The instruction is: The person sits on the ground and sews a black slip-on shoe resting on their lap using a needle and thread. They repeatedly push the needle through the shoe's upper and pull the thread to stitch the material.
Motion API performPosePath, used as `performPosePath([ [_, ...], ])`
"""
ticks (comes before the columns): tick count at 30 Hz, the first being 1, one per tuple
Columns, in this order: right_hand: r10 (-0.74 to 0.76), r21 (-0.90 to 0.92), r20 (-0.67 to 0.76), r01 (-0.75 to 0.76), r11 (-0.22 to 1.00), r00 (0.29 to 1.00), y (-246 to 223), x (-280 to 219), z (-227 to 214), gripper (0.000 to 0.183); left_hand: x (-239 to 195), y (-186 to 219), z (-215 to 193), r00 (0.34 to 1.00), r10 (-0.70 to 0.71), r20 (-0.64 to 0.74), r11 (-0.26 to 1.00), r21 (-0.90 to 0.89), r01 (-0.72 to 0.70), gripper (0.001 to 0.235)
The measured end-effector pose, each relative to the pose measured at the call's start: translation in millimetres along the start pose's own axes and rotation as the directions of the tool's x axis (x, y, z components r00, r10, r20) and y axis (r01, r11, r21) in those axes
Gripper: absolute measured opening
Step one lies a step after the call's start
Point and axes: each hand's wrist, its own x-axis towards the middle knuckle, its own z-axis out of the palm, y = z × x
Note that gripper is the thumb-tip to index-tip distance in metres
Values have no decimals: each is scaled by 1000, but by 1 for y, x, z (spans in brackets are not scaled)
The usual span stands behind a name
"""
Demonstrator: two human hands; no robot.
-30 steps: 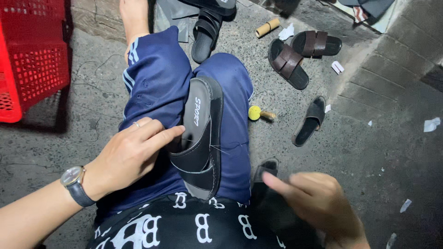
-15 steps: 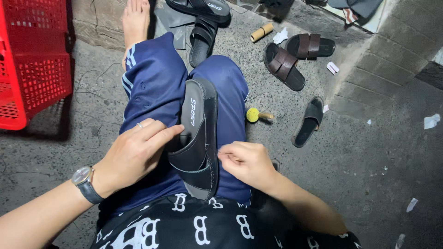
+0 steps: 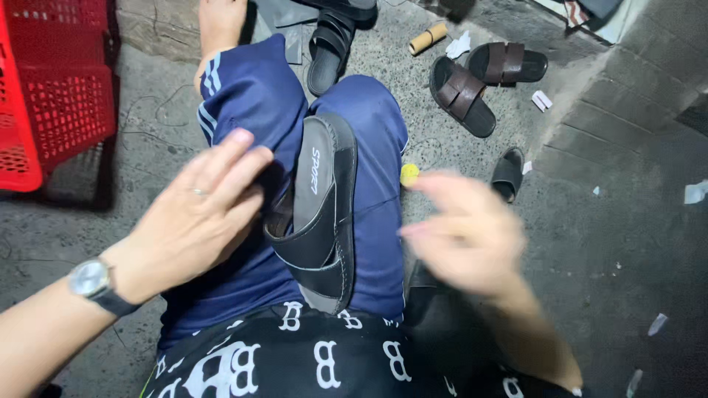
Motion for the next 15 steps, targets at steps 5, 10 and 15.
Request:
performPosePath([
  [5,-601,-333,353,697,635,717,26,9,62,31,16,6,-17,946,-96,309,425,-847,320,33],
  [10,-586,-348,498,766,540,639,32,17,67,46,10,-19,19,800,-373,471,-10,-864,504,34],
  [15,-444,-259,578,670,696,685,36,8,58,46,7,-27,-6,730,-597,334,331,-726,603,32],
])
